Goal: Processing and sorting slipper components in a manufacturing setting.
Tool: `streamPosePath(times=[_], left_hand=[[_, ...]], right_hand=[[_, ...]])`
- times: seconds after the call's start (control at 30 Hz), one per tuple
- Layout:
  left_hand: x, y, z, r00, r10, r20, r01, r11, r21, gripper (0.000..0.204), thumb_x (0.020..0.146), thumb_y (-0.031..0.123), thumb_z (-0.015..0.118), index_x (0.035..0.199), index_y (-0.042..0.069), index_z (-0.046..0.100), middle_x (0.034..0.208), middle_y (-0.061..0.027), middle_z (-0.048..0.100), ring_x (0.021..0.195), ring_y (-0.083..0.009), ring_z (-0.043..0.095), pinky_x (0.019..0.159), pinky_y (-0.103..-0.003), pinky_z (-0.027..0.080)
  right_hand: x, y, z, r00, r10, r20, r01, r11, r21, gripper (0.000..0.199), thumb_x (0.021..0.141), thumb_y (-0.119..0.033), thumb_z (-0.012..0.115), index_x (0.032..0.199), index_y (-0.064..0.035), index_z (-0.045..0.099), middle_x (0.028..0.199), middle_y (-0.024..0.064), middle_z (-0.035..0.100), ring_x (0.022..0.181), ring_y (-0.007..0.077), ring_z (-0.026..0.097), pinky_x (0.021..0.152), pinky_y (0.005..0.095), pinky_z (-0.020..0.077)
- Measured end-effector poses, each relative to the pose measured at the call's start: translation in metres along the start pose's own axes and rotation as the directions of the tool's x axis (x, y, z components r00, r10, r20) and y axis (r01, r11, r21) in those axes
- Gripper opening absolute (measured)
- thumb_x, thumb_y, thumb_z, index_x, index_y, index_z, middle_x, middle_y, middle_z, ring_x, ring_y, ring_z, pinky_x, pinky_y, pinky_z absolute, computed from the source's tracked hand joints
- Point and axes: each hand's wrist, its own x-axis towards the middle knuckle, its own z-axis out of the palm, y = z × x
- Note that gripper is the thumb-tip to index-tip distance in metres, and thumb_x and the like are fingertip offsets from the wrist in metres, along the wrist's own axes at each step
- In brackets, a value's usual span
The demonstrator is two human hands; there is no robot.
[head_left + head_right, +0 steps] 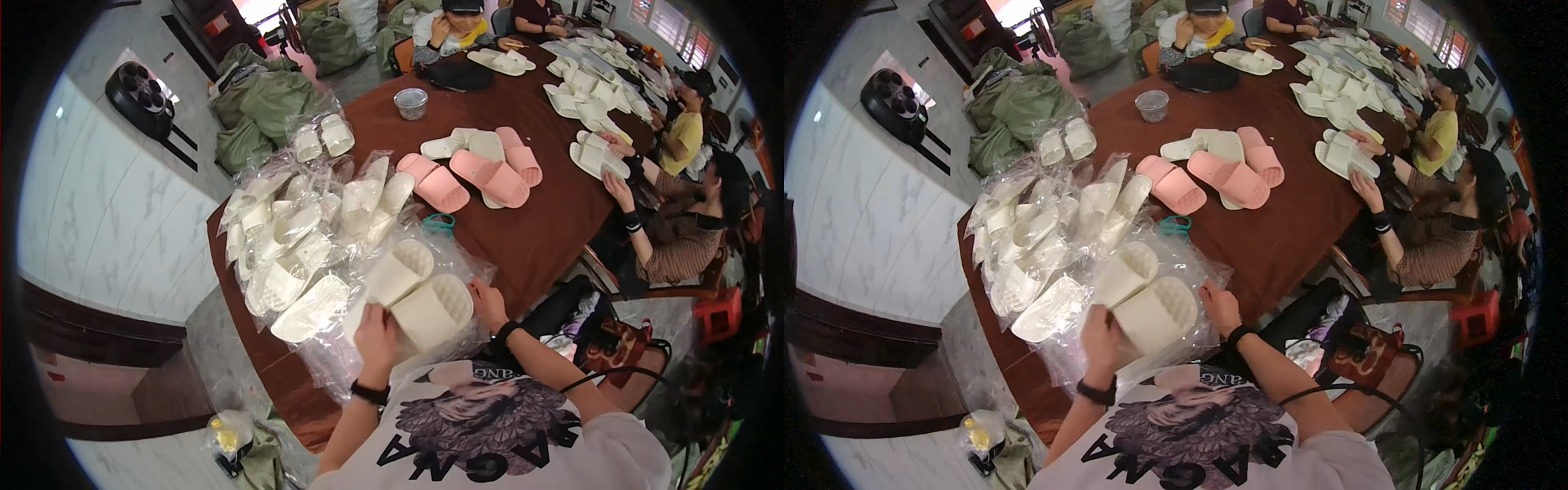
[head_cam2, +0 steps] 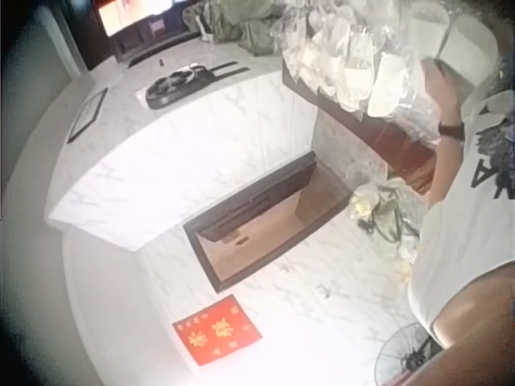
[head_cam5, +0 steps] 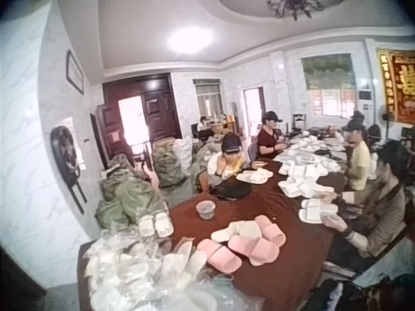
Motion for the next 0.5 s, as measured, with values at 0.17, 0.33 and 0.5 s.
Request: streamPosePath(times=[0.17, 0.33, 0.5], left_hand=[[-0.017, -0.072, 0.093, 0.973, -0.134, 0.189, 0.160, 0.978, -0.132, 0.018, 0.087, 0.010, 0.055, 0.104, 0.006, 0.056, 0.099, -0.0154, 0.056, 0.091, -0.0376, 0.058, 0.076, -0.046, 0.047], [-0.014, -0.087, 0.100, 0.969, -0.035, 0.243, 0.071, 0.988, -0.140, 0.024, 0.088, 0.012, 0.057, 0.111, 0.006, 0.053, 0.106, -0.0170, 0.054, 0.092, -0.0392, 0.058, 0.075, -0.047, 0.046], [-0.018, -0.087, 0.105, 0.979, -0.048, 0.199, 0.080, 0.985, -0.154, 0.023, 0.087, 0.014, 0.059, 0.107, 0.005, 0.053, 0.103, -0.0170, 0.055, 0.089, -0.0395, 0.058, 0.073, -0.047, 0.047]], right_hand=[[0.000, 0.004, 0.004, 0.998, -0.041, 0.040, 0.043, 0.998, -0.034, 0.022, 0.095, -0.028, 0.051, 0.098, -0.0067, 0.057, 0.080, 0.0217, 0.065, 0.077, 0.0416, 0.063, 0.067, 0.0508, 0.0488], [-0.002, 0.014, 0.002, 0.997, 0.020, 0.080, -0.032, 0.987, 0.159, 0.023, 0.095, -0.025, 0.052, 0.100, -0.0043, 0.060, 0.081, 0.0196, 0.066, 0.076, 0.0364, 0.065, 0.068, 0.0430, 0.0499], [0.003, 0.017, 0.003, 0.989, 0.100, 0.113, -0.121, 0.974, 0.193, 0.023, 0.095, -0.025, 0.053, 0.104, -0.0054, 0.061, 0.086, 0.0212, 0.066, 0.083, 0.0372, 0.066, 0.070, 0.0430, 0.0500]])
